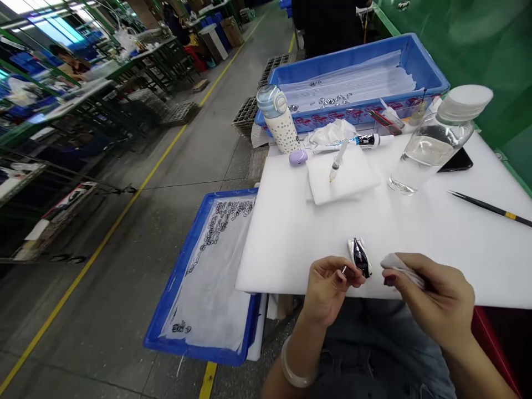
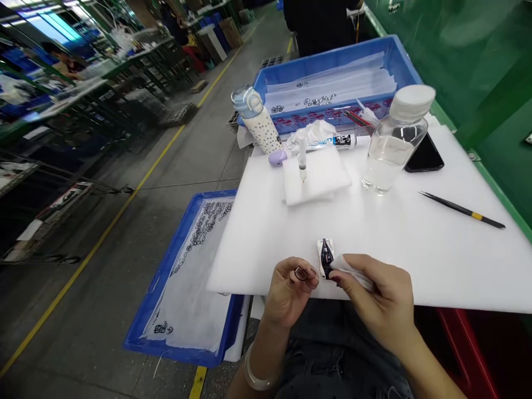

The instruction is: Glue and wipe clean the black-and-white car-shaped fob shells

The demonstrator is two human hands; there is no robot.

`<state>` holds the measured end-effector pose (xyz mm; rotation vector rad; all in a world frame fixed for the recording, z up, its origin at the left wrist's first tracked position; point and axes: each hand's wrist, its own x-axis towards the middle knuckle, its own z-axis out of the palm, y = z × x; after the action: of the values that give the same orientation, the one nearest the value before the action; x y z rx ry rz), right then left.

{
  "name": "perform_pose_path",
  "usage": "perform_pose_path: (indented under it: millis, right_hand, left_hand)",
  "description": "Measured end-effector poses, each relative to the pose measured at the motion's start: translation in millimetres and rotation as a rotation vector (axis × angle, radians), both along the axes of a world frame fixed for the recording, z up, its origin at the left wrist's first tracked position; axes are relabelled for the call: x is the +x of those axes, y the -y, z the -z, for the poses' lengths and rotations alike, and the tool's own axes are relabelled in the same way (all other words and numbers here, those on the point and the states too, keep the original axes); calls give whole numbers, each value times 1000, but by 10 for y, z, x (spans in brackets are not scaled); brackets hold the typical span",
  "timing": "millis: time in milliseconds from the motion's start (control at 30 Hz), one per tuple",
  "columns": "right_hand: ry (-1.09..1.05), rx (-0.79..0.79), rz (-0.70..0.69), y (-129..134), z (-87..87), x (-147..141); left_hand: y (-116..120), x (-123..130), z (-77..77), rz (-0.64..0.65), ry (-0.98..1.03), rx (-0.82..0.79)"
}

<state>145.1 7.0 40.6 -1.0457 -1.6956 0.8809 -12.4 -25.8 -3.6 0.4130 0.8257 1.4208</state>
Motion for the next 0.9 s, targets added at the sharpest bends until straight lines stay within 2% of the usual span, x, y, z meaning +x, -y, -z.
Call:
perform_pose_path:
  millis: [67,133,267,367,533,700,833,900]
  right_hand:
    - [55,265,-101,-33,-17,-66]
    - [132,457,-155,-61,-39,-146]
    - [311,636,-156,-83,-79,-188]
    - [379,627,-234,-79,-120,-101]
    - [361,591,-182,-56,-139,-83]
    - [365,554,-257,-80,-162,-64]
    - [297,504,-178,-103,-162,-9]
    - [295,508,-193,-83,-132,-35]
  left_hand:
    - [6,-2,-1,2,32,7]
    - [6,2,-12,-20,73,4]
    - [6,12,-37,-80,93,-22]
    - [5,17,-47,-69,78,0]
    - [-8,15,-64,-78,77,-4]
    - [-5,33,-78,-77,51,7]
    - [-6,59,-87,-58,53,58]
    - [-6,64,-89,-68,49,62]
